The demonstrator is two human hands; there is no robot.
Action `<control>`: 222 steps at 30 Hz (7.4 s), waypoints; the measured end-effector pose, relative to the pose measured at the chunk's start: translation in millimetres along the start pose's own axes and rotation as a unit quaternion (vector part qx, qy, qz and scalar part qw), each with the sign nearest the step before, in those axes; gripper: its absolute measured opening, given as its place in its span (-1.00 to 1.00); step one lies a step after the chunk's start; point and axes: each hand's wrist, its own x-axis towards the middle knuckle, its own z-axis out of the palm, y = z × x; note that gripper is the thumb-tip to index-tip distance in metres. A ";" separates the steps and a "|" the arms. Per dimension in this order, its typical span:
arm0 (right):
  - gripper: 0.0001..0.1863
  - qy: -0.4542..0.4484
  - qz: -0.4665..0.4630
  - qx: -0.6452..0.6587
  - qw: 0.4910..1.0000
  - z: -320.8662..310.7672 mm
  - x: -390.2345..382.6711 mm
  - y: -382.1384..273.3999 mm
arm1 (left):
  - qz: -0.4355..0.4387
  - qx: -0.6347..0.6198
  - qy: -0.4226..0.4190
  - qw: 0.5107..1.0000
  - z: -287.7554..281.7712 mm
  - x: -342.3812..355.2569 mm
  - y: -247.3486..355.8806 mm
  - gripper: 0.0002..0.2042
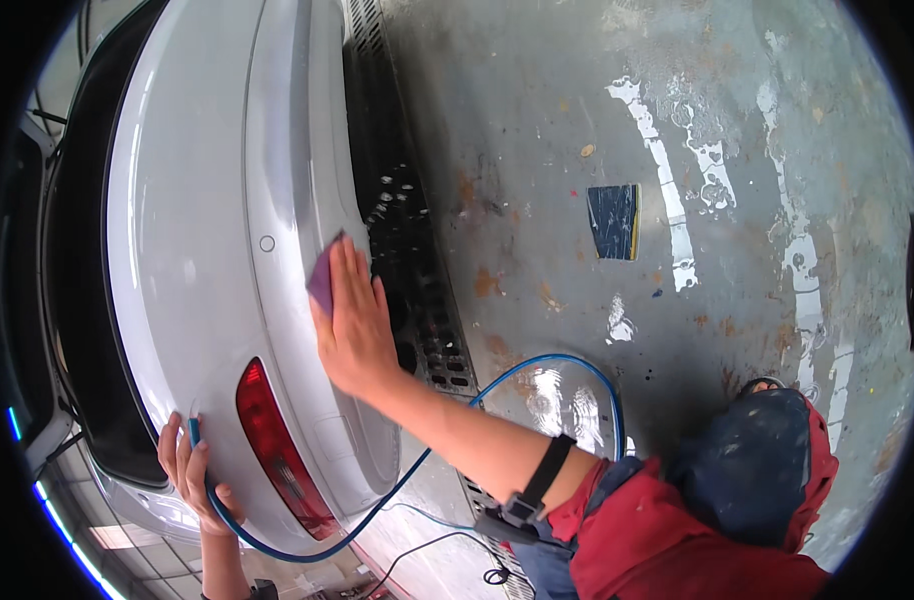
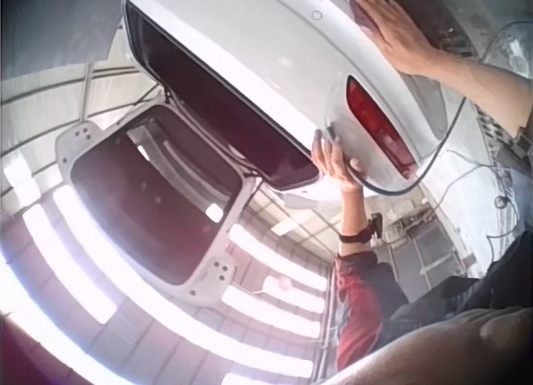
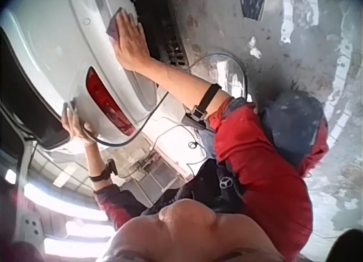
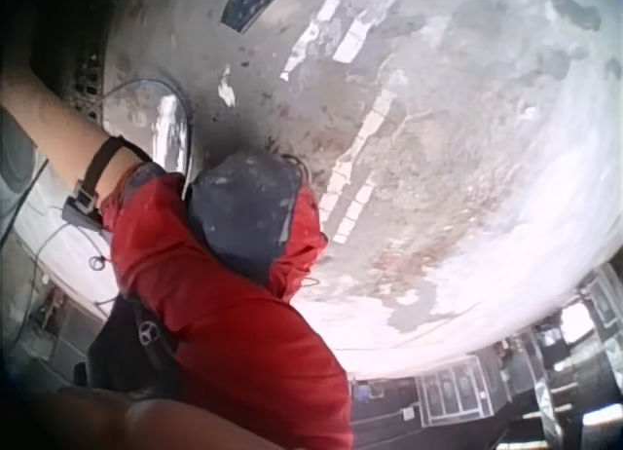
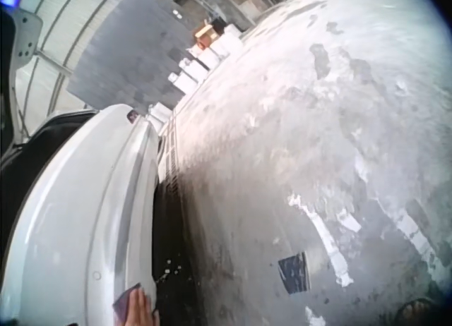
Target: The recorder is wet-sanding the rear bumper of a white car using a purple sanding sheet and water from a hose.
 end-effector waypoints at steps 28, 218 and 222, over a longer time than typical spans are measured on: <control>-0.19 -0.044 0.144 0.360 0.921 -18.9 49.3 11.8 | -0.008 0.015 -0.007 1.000 0.6 -6.8 -5.3 -0.48; -0.32 -0.183 0.483 0.510 0.688 86.7 -180.3 147.8 | 0.009 0.019 0.002 1.000 11.6 -128.4 40.3 -0.50; -0.41 -0.062 0.400 0.470 0.784 58.3 -215.9 94.7 | 0.019 0.026 0.018 0.999 13.5 -127.9 39.3 -0.50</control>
